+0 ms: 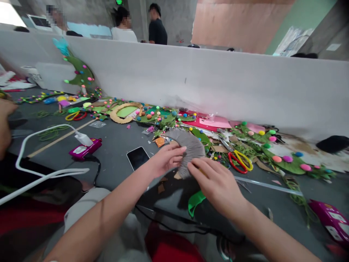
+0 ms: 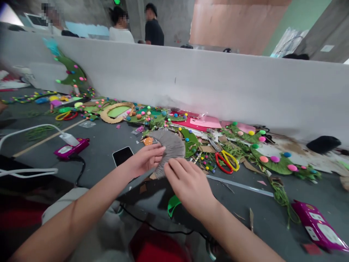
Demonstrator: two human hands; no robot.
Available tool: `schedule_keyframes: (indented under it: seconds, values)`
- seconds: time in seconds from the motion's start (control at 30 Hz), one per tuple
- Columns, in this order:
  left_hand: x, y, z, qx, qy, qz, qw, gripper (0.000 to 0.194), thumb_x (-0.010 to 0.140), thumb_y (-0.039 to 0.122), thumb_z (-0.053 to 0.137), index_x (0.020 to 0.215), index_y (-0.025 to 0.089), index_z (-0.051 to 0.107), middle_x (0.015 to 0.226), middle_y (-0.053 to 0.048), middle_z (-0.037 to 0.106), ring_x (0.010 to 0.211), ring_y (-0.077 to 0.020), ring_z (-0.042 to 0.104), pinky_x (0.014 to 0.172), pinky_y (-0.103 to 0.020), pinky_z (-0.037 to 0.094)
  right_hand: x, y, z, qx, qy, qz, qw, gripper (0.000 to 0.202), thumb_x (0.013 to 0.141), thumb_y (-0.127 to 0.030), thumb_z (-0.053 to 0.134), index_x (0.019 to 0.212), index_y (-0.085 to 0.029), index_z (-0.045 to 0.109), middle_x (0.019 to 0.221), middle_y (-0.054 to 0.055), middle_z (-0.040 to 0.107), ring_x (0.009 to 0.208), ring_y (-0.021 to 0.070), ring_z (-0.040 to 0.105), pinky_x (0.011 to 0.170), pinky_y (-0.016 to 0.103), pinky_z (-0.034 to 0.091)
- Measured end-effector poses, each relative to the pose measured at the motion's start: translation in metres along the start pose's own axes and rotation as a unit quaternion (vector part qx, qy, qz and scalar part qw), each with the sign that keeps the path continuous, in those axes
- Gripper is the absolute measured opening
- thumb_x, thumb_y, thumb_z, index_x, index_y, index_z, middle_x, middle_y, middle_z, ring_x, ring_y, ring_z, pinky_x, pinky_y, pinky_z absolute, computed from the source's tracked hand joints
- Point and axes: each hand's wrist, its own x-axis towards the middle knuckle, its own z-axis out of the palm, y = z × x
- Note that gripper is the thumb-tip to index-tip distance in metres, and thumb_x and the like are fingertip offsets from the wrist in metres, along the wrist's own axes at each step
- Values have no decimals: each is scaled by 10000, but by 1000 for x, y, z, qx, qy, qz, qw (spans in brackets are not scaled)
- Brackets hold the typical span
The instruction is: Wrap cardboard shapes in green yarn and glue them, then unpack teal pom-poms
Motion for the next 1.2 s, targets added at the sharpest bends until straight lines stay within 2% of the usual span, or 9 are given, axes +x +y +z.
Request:
schedule_keyframes:
  seconds: [0.17,0.23,0.3,0.43,0.53,0.67,0.83,1.0,1.2]
  values:
    - [5,4,-26,41,128,49,990,363,688,265,918,956,155,698,787,-12,734,700,-125,713,672,-219,554,-33,-15,-7,215,-149,-14,965,211,983,-192,543,1128,-217,695,1095,69,756,994,212,692,834,324,528]
    - [3,15,-38,54,165,78,982,320,679,266,921,877,152,698,702,15,700,623,-96,673,617,-191,523,-60,-6,-18,290,-320,71,899,173,986,-354,590,905,-247,699,857,5,743,769,161,679,666,262,487]
    - [0,26,-47,62,185,104,975,291,699,294,907,849,150,703,729,3,720,631,-98,676,628,-198,531,-87,10,-24,223,-379,221,870,394,988,-474,555,693,-225,632,672,7,684,588,160,613,542,269,399]
    - [-4,40,-53,66,204,138,967,282,709,249,892,917,151,728,829,-26,766,693,-126,718,665,-225,572,-118,36,-8,163,-225,414,867,431,916,-607,601,792,-207,700,785,75,746,685,234,685,649,334,502]
    - [-7,43,-49,64,212,142,965,217,740,198,852,901,140,718,836,-33,770,709,-147,731,671,-257,602,-111,35,20,162,-160,429,874,514,817,-623,710,1041,-162,735,1132,177,762,1091,369,694,920,478,535]
    - [-14,44,-42,67,213,132,966,143,798,139,786,919,115,713,822,-41,775,667,-141,713,663,-275,614,-97,32,40,196,-115,422,878,325,891,-485,652,887,-175,750,992,132,788,1022,317,718,940,457,544]
    - [-17,45,-37,70,239,149,957,102,829,48,724,903,110,692,782,-16,766,627,-98,689,617,-207,587,-133,74,0,187,-35,494,848,411,861,-522,696,1034,-155,761,1050,110,789,951,271,727,896,409,565]
    - [-18,41,-34,89,236,137,958,86,833,30,722,892,82,687,753,-29,753,603,-94,683,589,-182,574,-208,132,-51,91,-10,649,755,431,901,-465,704,1104,-85,711,1082,134,743,966,283,710,856,422,588]
    - [-16,38,-34,103,247,147,952,102,813,-3,705,877,75,688,728,-22,743,615,-82,672,575,-151,554,-269,142,-59,78,-72,726,679,395,977,-381,642,1308,-168,611,1311,103,638,1119,244,661,933,458,582]
